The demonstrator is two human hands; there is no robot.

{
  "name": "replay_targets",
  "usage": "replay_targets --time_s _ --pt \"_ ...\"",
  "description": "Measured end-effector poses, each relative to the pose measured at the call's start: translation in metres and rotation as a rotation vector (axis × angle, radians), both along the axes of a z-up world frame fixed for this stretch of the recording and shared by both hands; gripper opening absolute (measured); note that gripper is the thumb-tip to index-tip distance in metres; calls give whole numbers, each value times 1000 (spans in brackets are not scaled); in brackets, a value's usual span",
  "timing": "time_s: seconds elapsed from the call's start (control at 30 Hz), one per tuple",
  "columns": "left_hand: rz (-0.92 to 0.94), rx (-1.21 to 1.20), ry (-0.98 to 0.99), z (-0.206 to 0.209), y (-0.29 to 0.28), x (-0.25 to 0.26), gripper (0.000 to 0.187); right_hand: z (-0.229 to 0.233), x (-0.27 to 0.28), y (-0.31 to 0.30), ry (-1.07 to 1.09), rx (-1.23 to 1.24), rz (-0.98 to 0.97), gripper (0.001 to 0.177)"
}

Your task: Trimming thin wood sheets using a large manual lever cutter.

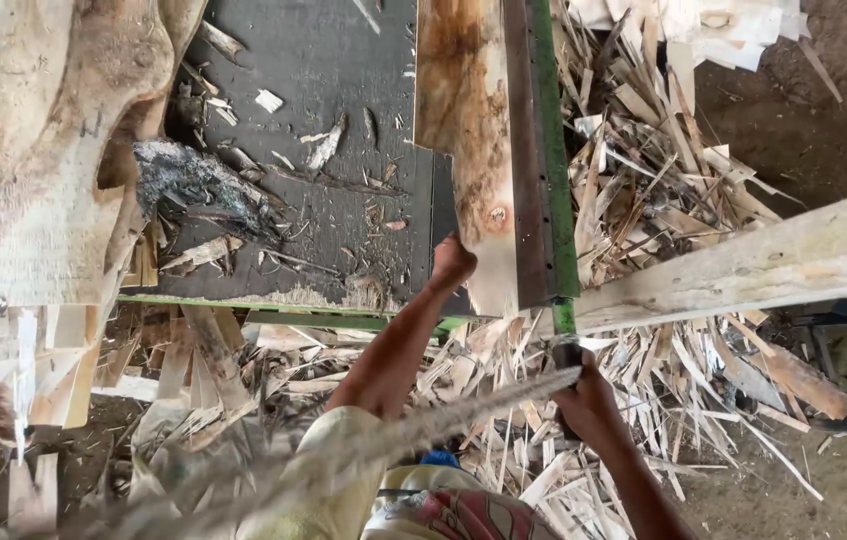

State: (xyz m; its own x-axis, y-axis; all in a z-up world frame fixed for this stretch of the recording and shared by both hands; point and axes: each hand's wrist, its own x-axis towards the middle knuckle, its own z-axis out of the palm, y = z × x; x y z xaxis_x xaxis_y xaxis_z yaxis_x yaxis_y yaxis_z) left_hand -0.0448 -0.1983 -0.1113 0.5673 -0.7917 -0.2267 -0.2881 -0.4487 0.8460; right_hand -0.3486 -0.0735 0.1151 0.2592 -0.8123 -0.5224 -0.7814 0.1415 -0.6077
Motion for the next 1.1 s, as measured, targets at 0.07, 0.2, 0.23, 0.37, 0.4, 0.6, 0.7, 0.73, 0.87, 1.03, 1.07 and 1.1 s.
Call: replay_targets --time_s 0.07,0.2,0.23,0.37,0.4,0.6,0.7,0.73,0.87,1.03,1.07,1.1 --pt "-46 60 -20 -13 -8 -1 38 25 0 0 129 -19 -16 57" --pt "-77 146 16 -9 -5 -6 40 52 -4 -3 78 -158 87 56" --pt "-79 157 0 -12 -11 -7 39 37 -7 -1 67 -188 67 56" --pt "-78 191 -46 -26 -12 -23 36 -166 -58 -13 -271 -153 -163 33" --pt "-80 191 -32 -27 -6 -30 36 -153 -53 -1 -256 -154 -162 33" --pt "-87 164 -60 0 -9 -17 33 -11 -6 7 174 -230 55 51" --pt "-91 185 -56 7 -17 -5 31 71 16 -1 114 11 -7 58" --pt "-78 179 -33 10 -6 -10 31 77 7 -2 0 -23 -18 52" --pt "-10 111 44 20 -2 -17 33 -18 -21 -1 -151 -295 86 44" --pt "49 97 54 10 17 -33 31 -229 -42 24 9 -164 -71 67" --pt "65 78 52 7 6 -23 31 -260 -36 11 -45 -221 -43 75" --pt "76 58 28 -5 -8 -9 31 -241 -22 -9 -71 -239 -35 75"
